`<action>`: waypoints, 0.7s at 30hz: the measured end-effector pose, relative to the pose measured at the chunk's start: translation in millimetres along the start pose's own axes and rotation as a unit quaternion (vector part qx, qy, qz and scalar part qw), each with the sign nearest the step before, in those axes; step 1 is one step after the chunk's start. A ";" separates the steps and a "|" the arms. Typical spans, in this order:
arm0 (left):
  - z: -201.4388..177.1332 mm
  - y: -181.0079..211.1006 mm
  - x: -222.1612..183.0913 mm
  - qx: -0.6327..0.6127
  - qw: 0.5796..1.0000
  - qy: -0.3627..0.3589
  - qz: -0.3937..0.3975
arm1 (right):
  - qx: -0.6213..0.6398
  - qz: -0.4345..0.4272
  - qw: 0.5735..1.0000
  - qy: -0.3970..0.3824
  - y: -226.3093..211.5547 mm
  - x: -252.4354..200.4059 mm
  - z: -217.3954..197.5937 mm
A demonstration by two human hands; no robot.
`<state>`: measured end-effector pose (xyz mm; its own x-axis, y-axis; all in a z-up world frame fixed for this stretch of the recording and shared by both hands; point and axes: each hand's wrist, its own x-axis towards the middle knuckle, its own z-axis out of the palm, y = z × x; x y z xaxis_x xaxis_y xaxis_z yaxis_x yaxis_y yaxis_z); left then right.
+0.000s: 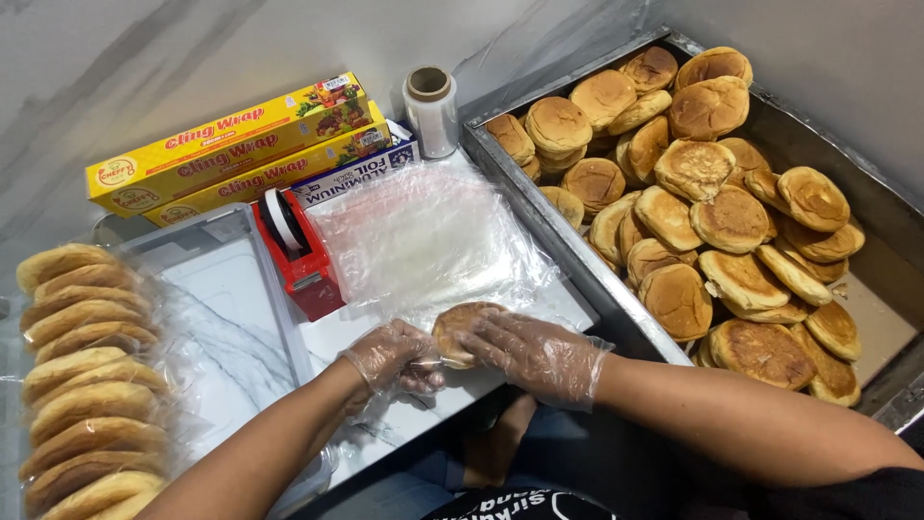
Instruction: Wrapping individual bread rolls in plastic film for packaging
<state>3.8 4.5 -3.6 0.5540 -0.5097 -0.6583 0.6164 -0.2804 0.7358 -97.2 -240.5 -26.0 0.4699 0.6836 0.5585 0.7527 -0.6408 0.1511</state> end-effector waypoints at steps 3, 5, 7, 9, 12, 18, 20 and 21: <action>-6.2 -3.3 12.4 -0.076 0.997 -0.009 0.012 | -0.021 0.060 0.997 -0.035 -1.4 8.5 -15.7; 18.5 29.4 -35.5 -0.154 0.985 0.032 0.074 | 0.056 0.136 0.988 -0.051 5.4 9.3 -18.7; 1.8 15.8 -9.8 -0.174 0.974 0.036 0.140 | 0.122 0.272 0.951 -0.077 13.3 -0.9 -14.3; -6.7 9.2 3.9 -0.193 0.958 0.042 0.207 | 0.186 0.401 0.891 -0.102 16.8 7.6 -19.9; -4.7 10.1 4.2 -0.152 0.945 0.044 0.286 | 0.358 0.520 0.773 0.054 10.1 48.3 -50.5; 17.4 15.5 -31.0 -0.001 0.973 -0.079 0.219 | 0.672 0.565 0.467 0.105 -10.9 76.8 -67.0; 29.0 27.9 -42.9 0.017 0.959 -0.142 0.245 | 0.605 0.674 0.414 0.098 -30.4 97.8 -82.9; 28.8 24.1 -44.8 0.017 0.959 -0.142 0.245 | 0.605 0.674 0.413 0.098 -34.8 104.7 -87.3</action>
<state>-22.3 -2.8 48.2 0.5942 -0.7869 -0.1663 0.2996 0.0246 0.9537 -114.5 -177.2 98.4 0.8813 -0.1267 -0.4552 -0.3950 0.3310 -0.8570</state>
